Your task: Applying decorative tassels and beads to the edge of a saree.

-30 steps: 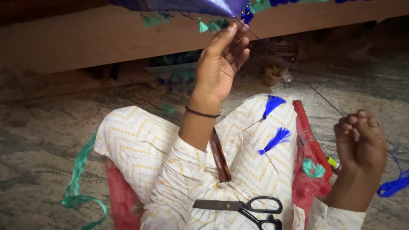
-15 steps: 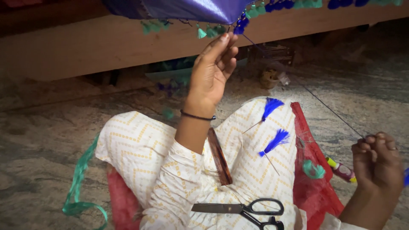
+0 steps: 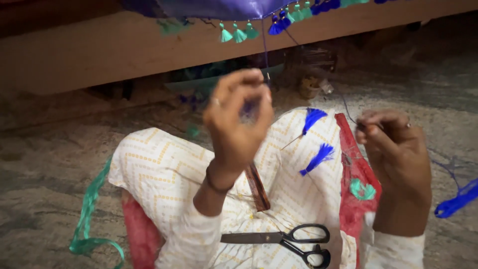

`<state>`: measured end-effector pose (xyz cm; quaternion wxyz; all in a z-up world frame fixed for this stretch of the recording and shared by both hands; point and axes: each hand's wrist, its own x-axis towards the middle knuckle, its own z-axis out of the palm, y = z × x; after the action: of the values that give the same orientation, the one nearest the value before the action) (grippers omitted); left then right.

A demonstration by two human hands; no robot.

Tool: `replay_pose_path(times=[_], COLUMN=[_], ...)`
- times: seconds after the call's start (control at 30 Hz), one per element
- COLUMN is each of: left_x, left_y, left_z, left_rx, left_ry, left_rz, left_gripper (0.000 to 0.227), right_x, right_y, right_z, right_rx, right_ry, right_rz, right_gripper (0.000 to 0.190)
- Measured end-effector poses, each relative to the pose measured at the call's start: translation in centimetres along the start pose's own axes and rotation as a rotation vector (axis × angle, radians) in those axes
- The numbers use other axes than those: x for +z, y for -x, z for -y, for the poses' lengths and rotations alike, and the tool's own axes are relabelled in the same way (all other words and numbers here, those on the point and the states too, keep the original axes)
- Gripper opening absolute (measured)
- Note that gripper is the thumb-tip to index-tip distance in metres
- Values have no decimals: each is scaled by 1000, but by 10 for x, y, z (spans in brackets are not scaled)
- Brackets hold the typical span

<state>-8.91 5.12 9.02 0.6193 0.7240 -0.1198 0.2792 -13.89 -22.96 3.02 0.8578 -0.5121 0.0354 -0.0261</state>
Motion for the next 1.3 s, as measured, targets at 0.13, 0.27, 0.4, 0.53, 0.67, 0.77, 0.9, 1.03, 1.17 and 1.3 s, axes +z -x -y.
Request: replay_pose_path(times=[0.13, 0.27, 0.4, 0.53, 0.67, 0.77, 0.9, 1.03, 1.17, 1.3], left_x=[-17, -33, -47, -54, -55, -55, -56, -56, -57, -48], left_y=[18, 23, 31, 31, 36, 37, 39, 44, 43, 41], left_z=[-29, -50, -46, -45, -41, -39, -38, -32, -26, -11], left_rx=[175, 39, 65, 35, -29, -43, -89, -115, -171, -303], left_ry=[-166, -186, -51, -19, 97, 137, 119, 197, 285, 403], left_rz=[106, 144, 144, 138, 158, 149, 158, 162, 172, 206], left_gripper=[15, 15, 16, 15, 15, 14, 13, 12, 12, 7], right_x=[91, 128, 152, 165, 167, 166, 168, 168, 176, 176], right_y=[-9, -16, -23, -29, -35, -36, -36, -38, -22, -1], right_z=[32, 37, 39, 36, 31, 28, 27, 27, 28, 26], right_rx=[-216, -348, -545, -655, -685, -640, -635, -590, -520, -879], right_ry=[376, 597, 820, 848, 899, 867, 875, 852, 758, 1014], right_rz=[209, 312, 476, 512, 525, 552, 565, 658, 624, 512], right_gripper=[15, 23, 24, 17, 15, 16, 16, 16, 15, 13])
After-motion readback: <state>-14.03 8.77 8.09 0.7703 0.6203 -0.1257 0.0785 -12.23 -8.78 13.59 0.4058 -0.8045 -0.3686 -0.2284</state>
